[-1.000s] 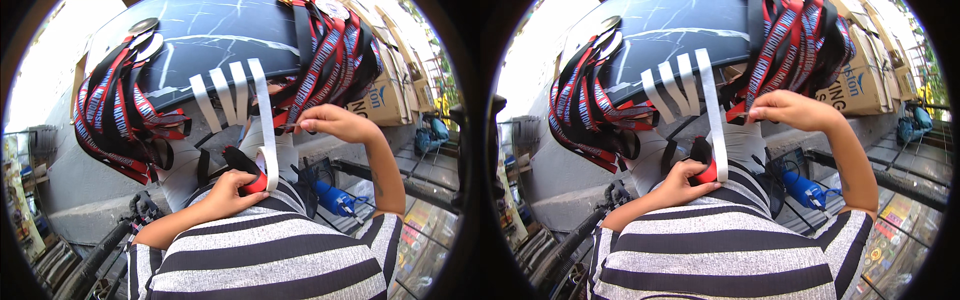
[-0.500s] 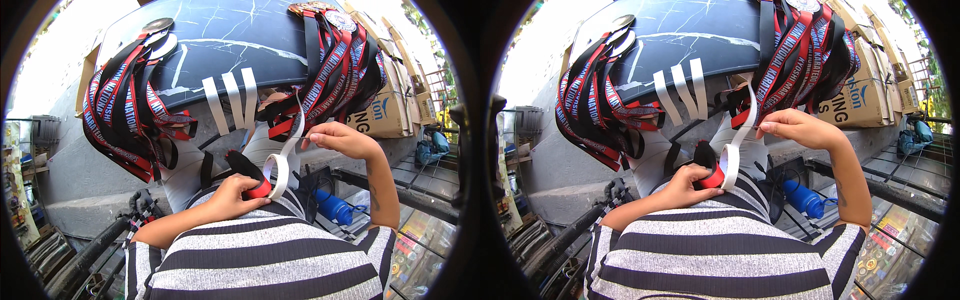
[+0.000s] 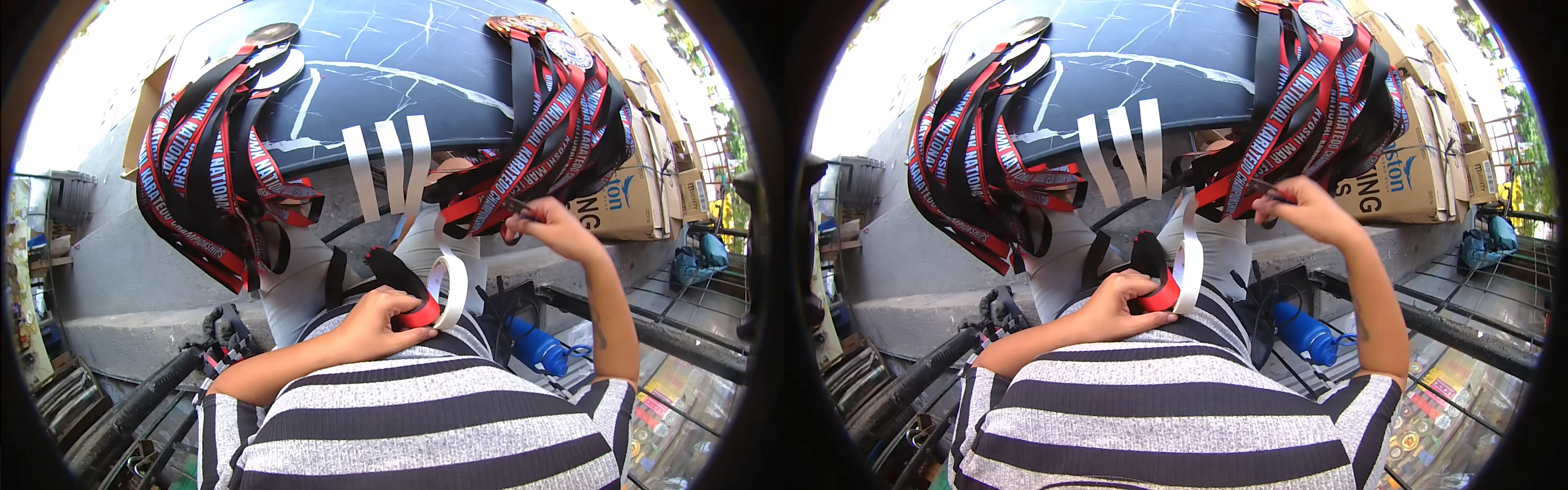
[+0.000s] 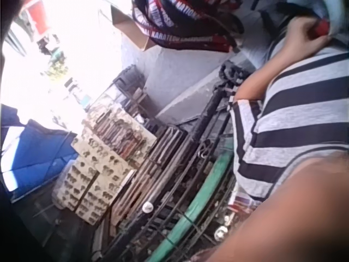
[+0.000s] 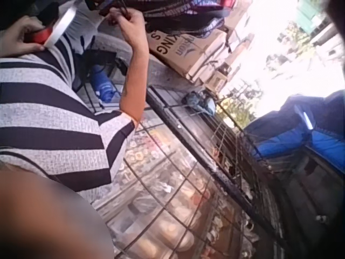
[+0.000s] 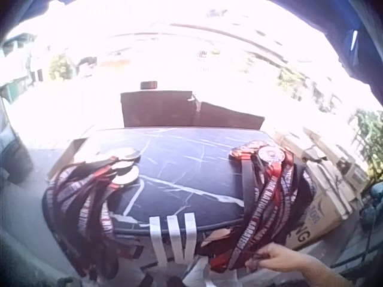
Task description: The person assembles karate championship medals by attaching red and black ribbons to metal medallions using white adhesive tape. They repeatedly cut tape, wrap it around the ribbon ends, and secure the medallions, handling multiple ribbons and medallions throughout the clip.
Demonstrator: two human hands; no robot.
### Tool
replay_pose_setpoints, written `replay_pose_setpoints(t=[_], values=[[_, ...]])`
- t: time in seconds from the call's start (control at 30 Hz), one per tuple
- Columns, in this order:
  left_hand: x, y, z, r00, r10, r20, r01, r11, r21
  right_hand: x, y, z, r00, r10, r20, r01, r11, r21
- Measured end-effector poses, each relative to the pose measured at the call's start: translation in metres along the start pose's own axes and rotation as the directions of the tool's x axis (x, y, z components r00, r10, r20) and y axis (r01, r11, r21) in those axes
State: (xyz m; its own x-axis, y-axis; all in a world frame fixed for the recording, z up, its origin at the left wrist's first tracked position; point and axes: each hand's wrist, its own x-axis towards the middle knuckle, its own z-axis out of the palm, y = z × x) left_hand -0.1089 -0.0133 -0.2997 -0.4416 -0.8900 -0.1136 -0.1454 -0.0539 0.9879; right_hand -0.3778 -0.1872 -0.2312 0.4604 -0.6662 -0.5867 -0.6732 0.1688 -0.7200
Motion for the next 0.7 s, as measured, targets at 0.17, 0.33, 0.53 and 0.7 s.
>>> replay_pose_setpoints(t=[0.17,0.33,0.53,0.7], values=[[0.001,0.000,-0.002,0.997,0.082,-0.015,-0.081,0.997,0.014,0.004,0.034,0.049,0.988,0.085,0.126,-0.102,0.985,0.141],[0.000,-0.003,0.000,0.994,0.104,-0.010,-0.104,0.995,-0.003,0.034,0.067,0.091,0.989,0.146,0.038,-0.151,0.934,0.325],[-0.001,-0.008,0.001,0.991,0.133,-0.031,-0.133,0.991,-0.003,0.061,0.082,0.106,0.996,0.081,-0.047,-0.059,0.930,0.362],[0.000,-0.010,0.003,0.980,0.186,-0.068,-0.187,0.982,0.002,0.071,0.081,0.109,0.985,-0.075,-0.154,0.107,0.971,0.212]])
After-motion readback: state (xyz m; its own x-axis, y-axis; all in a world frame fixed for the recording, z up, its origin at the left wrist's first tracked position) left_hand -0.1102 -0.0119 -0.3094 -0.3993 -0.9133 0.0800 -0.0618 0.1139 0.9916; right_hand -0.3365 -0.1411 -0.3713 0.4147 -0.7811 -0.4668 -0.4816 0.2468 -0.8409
